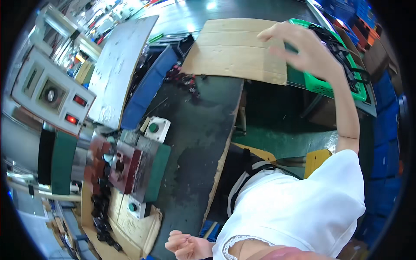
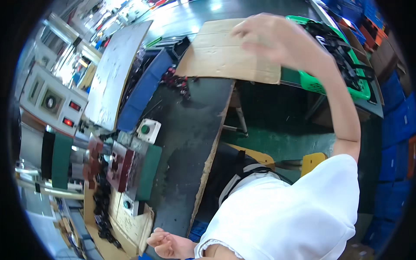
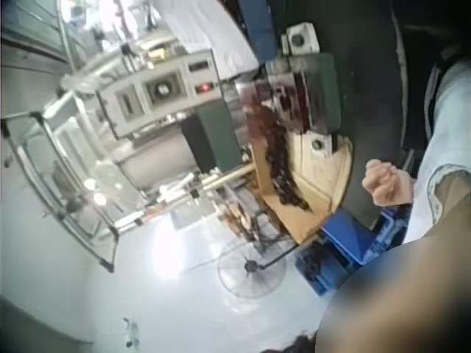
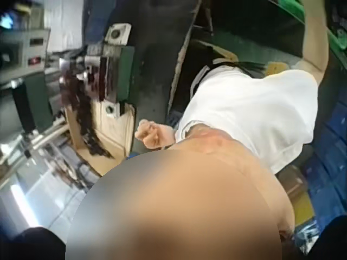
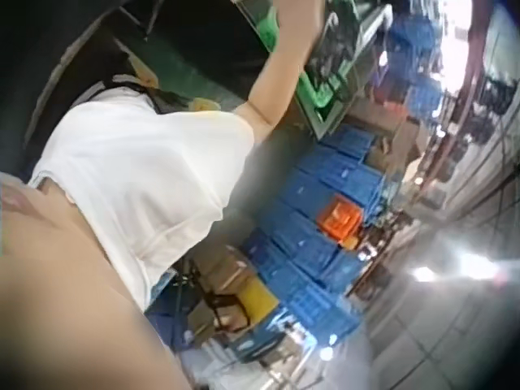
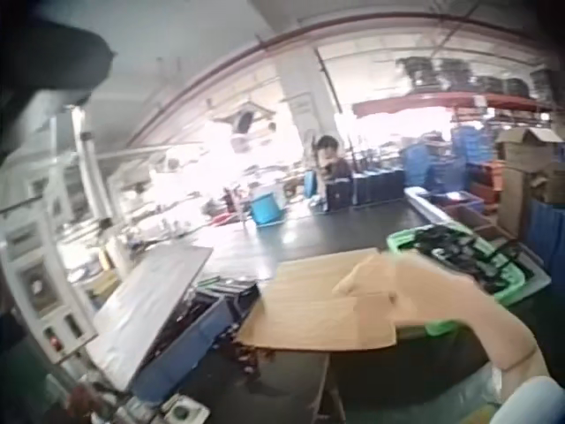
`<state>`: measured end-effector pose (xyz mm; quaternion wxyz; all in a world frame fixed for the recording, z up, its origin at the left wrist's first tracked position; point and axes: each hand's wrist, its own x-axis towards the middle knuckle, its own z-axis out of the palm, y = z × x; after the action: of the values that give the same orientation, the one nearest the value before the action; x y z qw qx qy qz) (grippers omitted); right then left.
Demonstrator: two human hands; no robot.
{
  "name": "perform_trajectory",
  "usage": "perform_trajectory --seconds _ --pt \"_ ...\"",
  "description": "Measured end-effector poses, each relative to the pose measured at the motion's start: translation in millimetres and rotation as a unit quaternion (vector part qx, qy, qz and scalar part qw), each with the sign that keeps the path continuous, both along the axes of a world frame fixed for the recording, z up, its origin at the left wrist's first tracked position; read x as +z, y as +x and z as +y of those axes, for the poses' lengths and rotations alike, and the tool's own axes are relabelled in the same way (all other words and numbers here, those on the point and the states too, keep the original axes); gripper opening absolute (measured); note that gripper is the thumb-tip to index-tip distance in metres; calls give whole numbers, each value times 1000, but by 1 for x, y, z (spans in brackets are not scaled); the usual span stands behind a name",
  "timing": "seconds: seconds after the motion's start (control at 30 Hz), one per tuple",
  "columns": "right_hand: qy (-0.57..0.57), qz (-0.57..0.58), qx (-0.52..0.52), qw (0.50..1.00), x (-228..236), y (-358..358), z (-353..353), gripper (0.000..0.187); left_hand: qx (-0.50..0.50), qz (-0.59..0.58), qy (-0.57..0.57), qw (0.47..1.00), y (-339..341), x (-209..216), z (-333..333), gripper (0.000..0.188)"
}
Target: Operates a press machine on plastic components and then sorts them into baskets from floor-level storage bins.
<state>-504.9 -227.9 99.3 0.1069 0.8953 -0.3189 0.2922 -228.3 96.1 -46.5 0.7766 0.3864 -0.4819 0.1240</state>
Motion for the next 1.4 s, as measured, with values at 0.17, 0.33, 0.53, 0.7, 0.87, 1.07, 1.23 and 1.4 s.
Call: perform_trajectory --seconds 0.17,0.33,0.53,0.7,0.87,1.07,1.23,1.4 --pt "-17 -30 -390 920 -11 -198 -31 38 21 75 29 997 -2 11 -11 9" --pt "148 -15 -586 797 -53 -333 -40 47 142 -19 143 979 6 14 -21 20" --pt "287 -115 -617 724 -76 -360 -50 80 133 -37 263 955 3 12 -27 21" --pt "171 -142 -619 753 -60 -326 -34 72 240 -125 341 900 13 23 -14 16" --pt "33 -265 -446 854 -47 -283 -43 42 209 -77 301 927 27 12 4 22" --pt "-53 -283 -226 930 -49 -253 -68 24 178 0 342 923 -16 24 -42 22" --pt "8 -218 -195 956 -53 -230 -81 26 181 -72 389 900 -19 30 -51 21" --pt "-67 -249 -436 862 -52 -283 -41 31 69 -183 464 864 -11 37 -41 19"
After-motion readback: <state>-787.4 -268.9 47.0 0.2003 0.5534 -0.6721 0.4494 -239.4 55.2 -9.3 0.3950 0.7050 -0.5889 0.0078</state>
